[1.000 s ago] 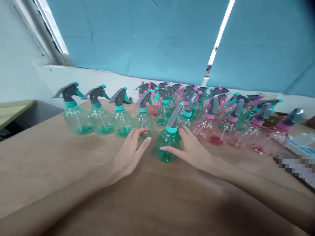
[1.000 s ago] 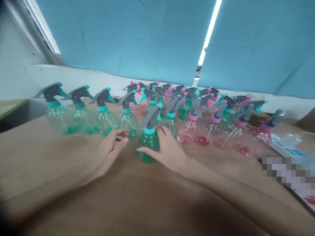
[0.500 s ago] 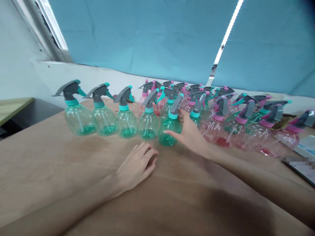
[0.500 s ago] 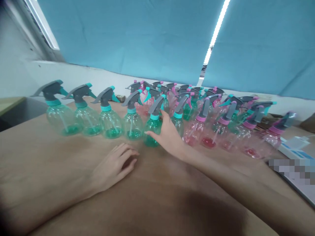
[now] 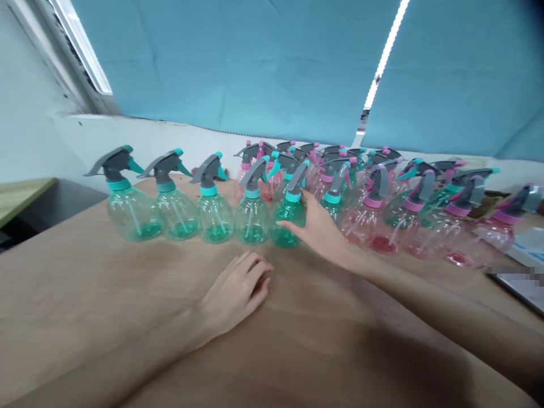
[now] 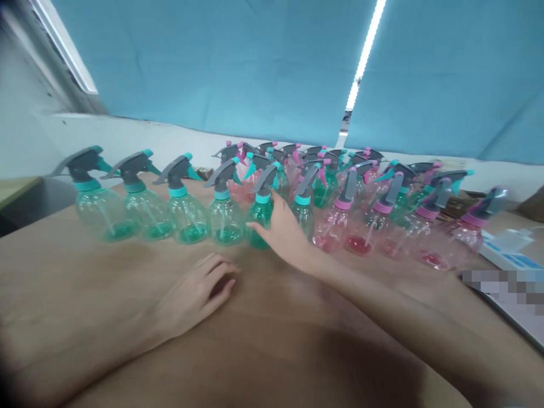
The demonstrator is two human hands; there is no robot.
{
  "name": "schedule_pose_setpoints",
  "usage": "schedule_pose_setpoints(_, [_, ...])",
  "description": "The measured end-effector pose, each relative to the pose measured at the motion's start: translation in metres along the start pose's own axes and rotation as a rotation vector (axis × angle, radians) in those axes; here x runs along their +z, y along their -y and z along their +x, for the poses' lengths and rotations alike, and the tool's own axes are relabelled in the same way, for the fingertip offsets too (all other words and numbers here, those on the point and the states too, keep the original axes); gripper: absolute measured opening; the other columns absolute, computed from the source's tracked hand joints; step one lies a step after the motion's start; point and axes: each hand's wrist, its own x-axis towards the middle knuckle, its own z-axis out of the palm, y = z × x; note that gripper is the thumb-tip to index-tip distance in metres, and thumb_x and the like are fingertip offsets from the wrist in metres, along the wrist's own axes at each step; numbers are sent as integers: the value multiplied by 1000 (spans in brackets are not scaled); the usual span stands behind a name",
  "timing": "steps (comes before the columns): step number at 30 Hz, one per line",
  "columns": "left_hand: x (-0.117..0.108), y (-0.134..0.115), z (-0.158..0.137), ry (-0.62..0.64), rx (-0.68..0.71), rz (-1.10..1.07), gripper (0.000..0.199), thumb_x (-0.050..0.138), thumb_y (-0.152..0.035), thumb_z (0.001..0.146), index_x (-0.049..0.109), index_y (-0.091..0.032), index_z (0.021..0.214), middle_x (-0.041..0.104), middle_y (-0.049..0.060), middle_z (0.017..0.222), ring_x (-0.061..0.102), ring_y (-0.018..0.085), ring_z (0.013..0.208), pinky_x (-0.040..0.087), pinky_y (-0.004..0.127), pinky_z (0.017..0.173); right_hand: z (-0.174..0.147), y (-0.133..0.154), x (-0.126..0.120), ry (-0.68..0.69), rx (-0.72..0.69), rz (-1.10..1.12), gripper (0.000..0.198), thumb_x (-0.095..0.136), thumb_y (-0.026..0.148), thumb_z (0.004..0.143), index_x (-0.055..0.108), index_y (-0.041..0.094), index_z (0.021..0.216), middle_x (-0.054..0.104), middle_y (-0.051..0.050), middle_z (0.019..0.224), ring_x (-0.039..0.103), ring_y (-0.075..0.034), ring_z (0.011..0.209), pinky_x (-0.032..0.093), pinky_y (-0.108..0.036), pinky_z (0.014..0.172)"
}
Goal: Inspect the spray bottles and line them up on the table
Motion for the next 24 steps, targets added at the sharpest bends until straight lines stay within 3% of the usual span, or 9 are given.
schedule_pose_setpoints(4, [2, -1, -1, -2, -11, 2, 16, 42, -14, 94, 55, -17, 102, 58, 8, 99, 57, 24, 93, 49, 40, 81, -16, 6, -16, -10, -21, -28, 74, 70, 39, 81, 39, 9, 141, 51, -22, 138, 52, -33, 125, 44, -50, 101])
schedule_pose_setpoints(8, [5, -4, 3, 0, -12, -7, 15, 42, -15, 94, 55, -18, 103, 58, 7, 100, 58, 24, 94, 50, 40, 82, -36, -1, -49, -27, -111, -41, 35, 62, 36, 88, 61, 18, 118, 68, -11, 116, 65, -27, 103, 52, -44, 89])
schedule_pose_setpoints(10, [7, -8, 6, -3, -8, -17, 16, 42, -16, 95, 54, -19, 104, 59, 7, 101, 59, 23, 95, 50, 39, 83, -40, -10, -66, -25, -91, -57, 26, 58, 38, 90, 66, 20, 106, 72, -8, 104, 69, -24, 85, 55, -40, 76])
schedule_pose_setpoints(12, [9, -12, 11, -6, 0, -30, 17, 42, -16, 95, 54, -20, 105, 59, 6, 101, 60, 23, 95, 51, 39, 83, -40, -21, -79, -43, -14, -115, 29, 59, 41, 89, 68, 19, 105, 73, -8, 99, 70, -24, 77, 54, -41, 73])
schedule_pose_setpoints(15, [13, -21, 19, -11, 11, -50, 18, 41, -16, 95, 54, -21, 106, 60, 6, 102, 62, 22, 95, 52, 37, 81, -33, -34, -87, -53, 92, -157, 44, 61, 47, 86, 65, 17, 117, 74, -11, 97, 70, -29, 81, 53, -45, 77])
schedule_pose_setpoints(18, [15, -30, 26, -13, 22, -72, 19, 41, -15, 94, 54, -22, 106, 61, 5, 101, 63, 21, 93, 53, 36, 79, -22, -38, -82, -15, 157, -142, 60, 58, 56, 85, 57, 15, 130, 74, -14, 100, 69, -36, 95, 52, -51, 81])
schedule_pose_setpoints(21, [17, -39, 31, -17, 28, -93, 20, 41, -14, 94, 54, -23, 106, 61, 5, 99, 64, 20, 91, 54, 34, 76, -11, -39, -70, -4, 157, -140, 65, 57, 58, 85, 53, 15, 133, 69, -17, 117, 64, -37, 107, 51, -49, 84])
schedule_pose_setpoints(24, [17, -47, 34, -24, 28, -110, 20, 42, -13, 93, 54, -23, 106, 62, 5, 100, 65, 19, 90, 54, 33, 76, -1, -41, -61, 8, 174, -170, 61, 56, 60, 85, 58, 12, 123, 71, -19, 107, 66, -37, 99, 52, -47, 78])
